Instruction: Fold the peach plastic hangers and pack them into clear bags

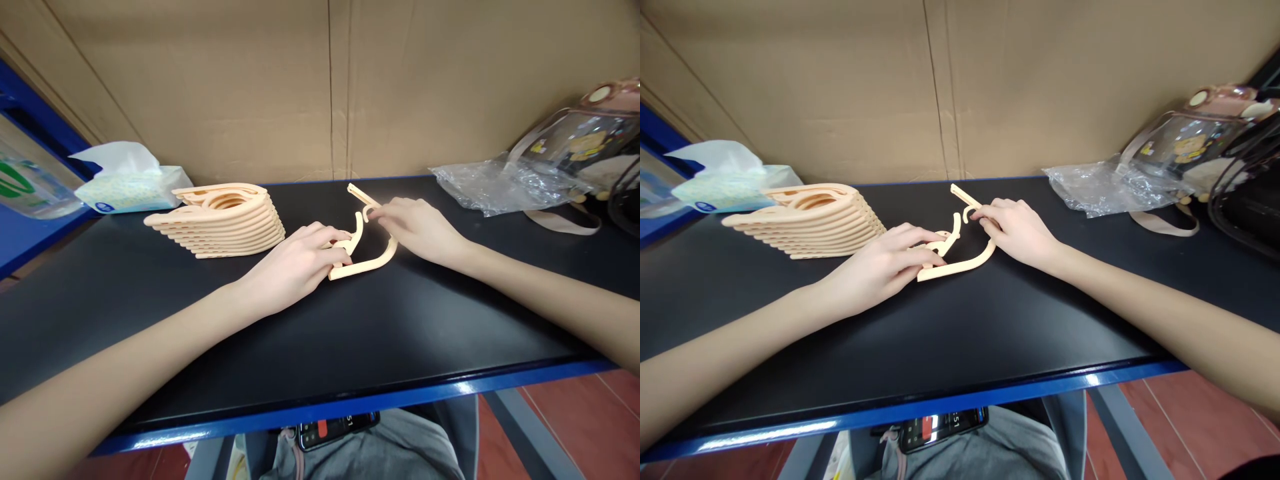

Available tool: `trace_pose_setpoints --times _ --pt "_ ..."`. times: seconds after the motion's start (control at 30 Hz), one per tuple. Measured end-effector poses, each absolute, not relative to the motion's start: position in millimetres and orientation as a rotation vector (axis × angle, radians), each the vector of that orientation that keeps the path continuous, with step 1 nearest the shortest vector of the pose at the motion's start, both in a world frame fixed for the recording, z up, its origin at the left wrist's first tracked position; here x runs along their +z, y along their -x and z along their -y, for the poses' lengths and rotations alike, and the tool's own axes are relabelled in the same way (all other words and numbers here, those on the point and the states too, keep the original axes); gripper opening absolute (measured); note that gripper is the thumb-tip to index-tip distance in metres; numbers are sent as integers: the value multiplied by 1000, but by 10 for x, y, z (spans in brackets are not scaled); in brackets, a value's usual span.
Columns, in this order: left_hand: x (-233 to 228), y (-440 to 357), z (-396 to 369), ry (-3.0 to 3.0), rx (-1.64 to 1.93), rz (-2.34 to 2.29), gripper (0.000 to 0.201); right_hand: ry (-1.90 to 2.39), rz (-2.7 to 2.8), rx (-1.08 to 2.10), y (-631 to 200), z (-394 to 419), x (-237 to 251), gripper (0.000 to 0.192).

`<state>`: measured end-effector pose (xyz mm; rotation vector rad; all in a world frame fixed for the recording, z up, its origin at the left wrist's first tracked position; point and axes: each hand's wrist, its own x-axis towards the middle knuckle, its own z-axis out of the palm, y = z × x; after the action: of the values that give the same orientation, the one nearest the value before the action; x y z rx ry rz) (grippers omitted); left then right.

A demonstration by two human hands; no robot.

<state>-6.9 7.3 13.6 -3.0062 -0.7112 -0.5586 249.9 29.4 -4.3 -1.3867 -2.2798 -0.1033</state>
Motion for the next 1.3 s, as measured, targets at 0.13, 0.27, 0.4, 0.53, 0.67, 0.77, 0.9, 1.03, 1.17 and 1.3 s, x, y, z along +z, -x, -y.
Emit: trace_pose_setpoints --times 0.13,0.27,0.4,0.53,0.67,0.77,0.9,1.03,1.17,1.3 --pt "160 61 -50 3044 -542 701 31 1436 2266 -121 -2491 -288 -27 33" --pt "197 51 -8 3102 -514 720 31 1446 2256 -112 -2491 -283 -24 33" --pt "190 32 5 3123 -504 754 22 1460 2250 -89 -2493 -270 -24 34" --pt "160 16 -9 3089 -485 720 26 1496 2240 -40 -2487 -261 -16 35" --pt "157 14 -10 3078 -479 725 17 1517 2229 28 -2480 -260 -8 34" --pt "172 15 1 3083 -470 768 15 1498 2232 57 -2478 -259 -7 34" --pt "190 15 10 3077 -462 799 11 1470 2262 65 -2479 -258 -6 33" --pt "193 19 10 3080 -444 791 9 1439 2308 46 -2476 -250 -1 34" --pt "190 33 3 3079 -410 762 10 1373 2363 19 -2470 -231 14 33" --pt "182 36 -12 3063 -403 683 19 1323 2448 -65 -2453 -212 31 32"
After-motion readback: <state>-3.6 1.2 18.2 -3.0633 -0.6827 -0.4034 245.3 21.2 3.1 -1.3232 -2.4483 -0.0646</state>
